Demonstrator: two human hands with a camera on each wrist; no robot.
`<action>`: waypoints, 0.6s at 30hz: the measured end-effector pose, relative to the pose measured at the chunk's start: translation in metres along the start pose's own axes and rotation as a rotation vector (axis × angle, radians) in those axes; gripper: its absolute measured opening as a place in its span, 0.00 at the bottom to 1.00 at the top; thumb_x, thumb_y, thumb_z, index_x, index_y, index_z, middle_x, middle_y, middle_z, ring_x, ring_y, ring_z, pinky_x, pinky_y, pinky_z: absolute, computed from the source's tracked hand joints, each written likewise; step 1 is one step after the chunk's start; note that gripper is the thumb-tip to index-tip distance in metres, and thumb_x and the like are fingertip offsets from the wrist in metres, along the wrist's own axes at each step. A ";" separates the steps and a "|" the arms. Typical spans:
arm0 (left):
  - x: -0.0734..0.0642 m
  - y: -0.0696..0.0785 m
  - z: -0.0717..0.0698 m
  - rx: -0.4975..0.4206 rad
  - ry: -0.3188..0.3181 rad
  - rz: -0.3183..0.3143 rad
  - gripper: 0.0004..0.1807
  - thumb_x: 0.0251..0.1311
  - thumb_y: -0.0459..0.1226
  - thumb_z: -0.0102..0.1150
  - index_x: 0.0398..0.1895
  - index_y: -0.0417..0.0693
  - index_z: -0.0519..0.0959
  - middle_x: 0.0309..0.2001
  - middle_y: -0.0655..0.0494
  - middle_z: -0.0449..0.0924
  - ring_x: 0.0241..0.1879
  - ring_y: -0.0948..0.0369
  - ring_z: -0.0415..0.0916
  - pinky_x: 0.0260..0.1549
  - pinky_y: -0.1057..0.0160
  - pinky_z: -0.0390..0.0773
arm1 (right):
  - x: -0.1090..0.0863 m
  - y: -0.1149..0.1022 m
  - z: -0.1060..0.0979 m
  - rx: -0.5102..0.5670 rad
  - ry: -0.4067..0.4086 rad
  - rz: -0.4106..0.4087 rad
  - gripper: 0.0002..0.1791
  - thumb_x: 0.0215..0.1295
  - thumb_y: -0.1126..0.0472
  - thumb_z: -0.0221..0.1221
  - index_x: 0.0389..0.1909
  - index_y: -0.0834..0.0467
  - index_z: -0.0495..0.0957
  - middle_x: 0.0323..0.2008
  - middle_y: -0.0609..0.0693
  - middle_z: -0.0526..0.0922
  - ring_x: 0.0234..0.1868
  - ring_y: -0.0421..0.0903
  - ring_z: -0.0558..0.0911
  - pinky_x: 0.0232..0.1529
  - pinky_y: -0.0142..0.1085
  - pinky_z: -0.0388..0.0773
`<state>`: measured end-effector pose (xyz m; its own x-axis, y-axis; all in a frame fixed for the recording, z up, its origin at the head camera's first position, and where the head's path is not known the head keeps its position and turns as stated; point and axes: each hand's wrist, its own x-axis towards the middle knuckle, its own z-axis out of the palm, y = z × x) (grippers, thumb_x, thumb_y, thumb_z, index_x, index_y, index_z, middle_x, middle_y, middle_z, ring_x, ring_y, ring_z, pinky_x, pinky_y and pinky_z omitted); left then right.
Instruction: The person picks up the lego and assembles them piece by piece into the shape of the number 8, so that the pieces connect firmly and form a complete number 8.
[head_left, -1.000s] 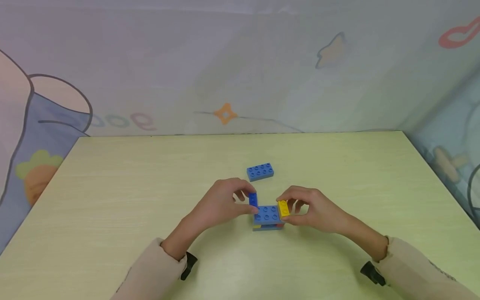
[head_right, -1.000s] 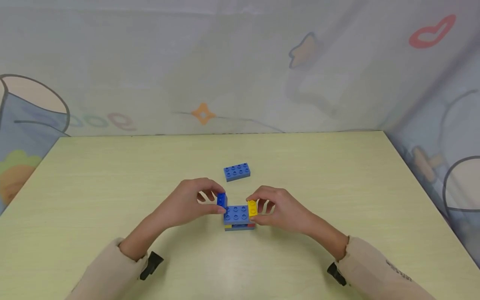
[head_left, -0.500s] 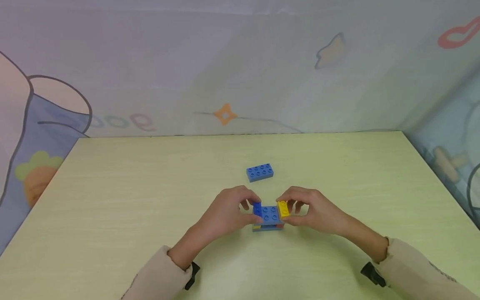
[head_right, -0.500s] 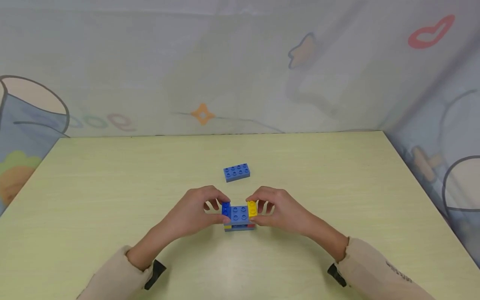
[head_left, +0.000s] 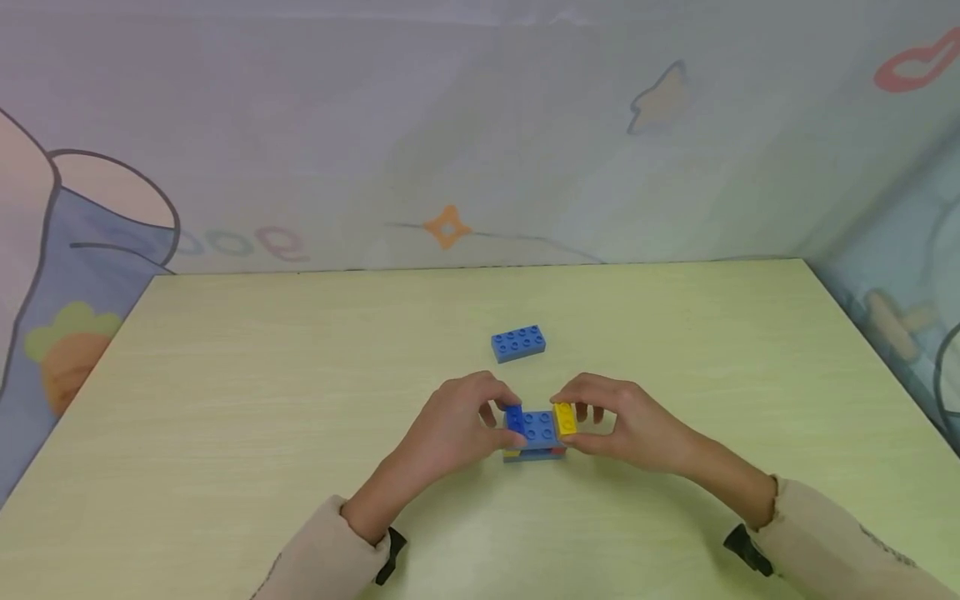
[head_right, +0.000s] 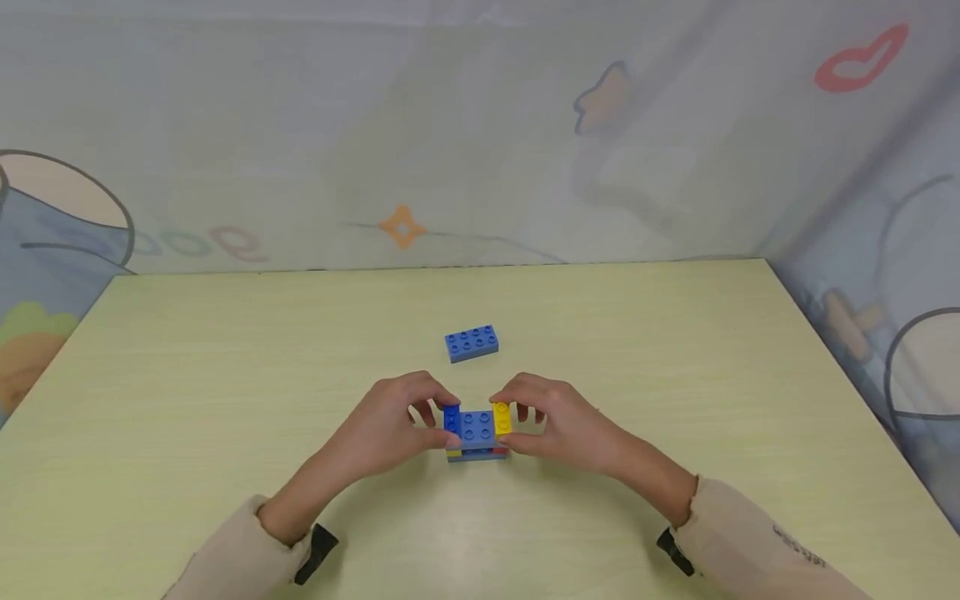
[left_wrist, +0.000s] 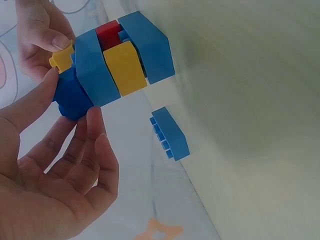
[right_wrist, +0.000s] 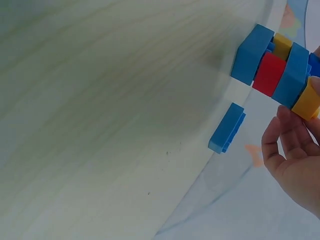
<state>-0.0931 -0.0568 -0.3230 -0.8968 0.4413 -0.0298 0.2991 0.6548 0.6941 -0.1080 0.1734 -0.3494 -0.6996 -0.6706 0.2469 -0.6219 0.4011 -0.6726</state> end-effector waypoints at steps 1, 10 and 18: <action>0.000 0.000 0.000 0.002 0.004 0.001 0.17 0.44 0.39 0.71 0.39 0.44 0.81 0.33 0.59 0.76 0.27 0.65 0.70 0.22 0.69 0.70 | 0.000 0.000 -0.001 0.000 -0.010 0.008 0.18 0.51 0.64 0.66 0.44 0.64 0.76 0.38 0.47 0.77 0.32 0.44 0.74 0.30 0.34 0.75; -0.001 0.000 0.002 0.013 0.017 -0.014 0.17 0.44 0.39 0.71 0.39 0.44 0.81 0.33 0.59 0.76 0.25 0.65 0.69 0.21 0.69 0.69 | 0.007 0.015 -0.014 0.211 -0.098 0.140 0.14 0.61 0.63 0.58 0.46 0.65 0.77 0.39 0.51 0.80 0.37 0.47 0.76 0.35 0.34 0.76; 0.000 -0.001 0.001 0.013 0.008 -0.026 0.17 0.45 0.40 0.70 0.40 0.46 0.81 0.34 0.58 0.76 0.24 0.65 0.69 0.22 0.68 0.69 | 0.022 0.047 -0.018 0.085 -0.075 0.317 0.19 0.62 0.63 0.57 0.53 0.64 0.73 0.45 0.57 0.78 0.39 0.48 0.77 0.38 0.37 0.75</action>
<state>-0.0924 -0.0565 -0.3246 -0.9067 0.4197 -0.0419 0.2803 0.6738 0.6837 -0.1588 0.1887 -0.3626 -0.8236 -0.5662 -0.0336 -0.3439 0.5456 -0.7642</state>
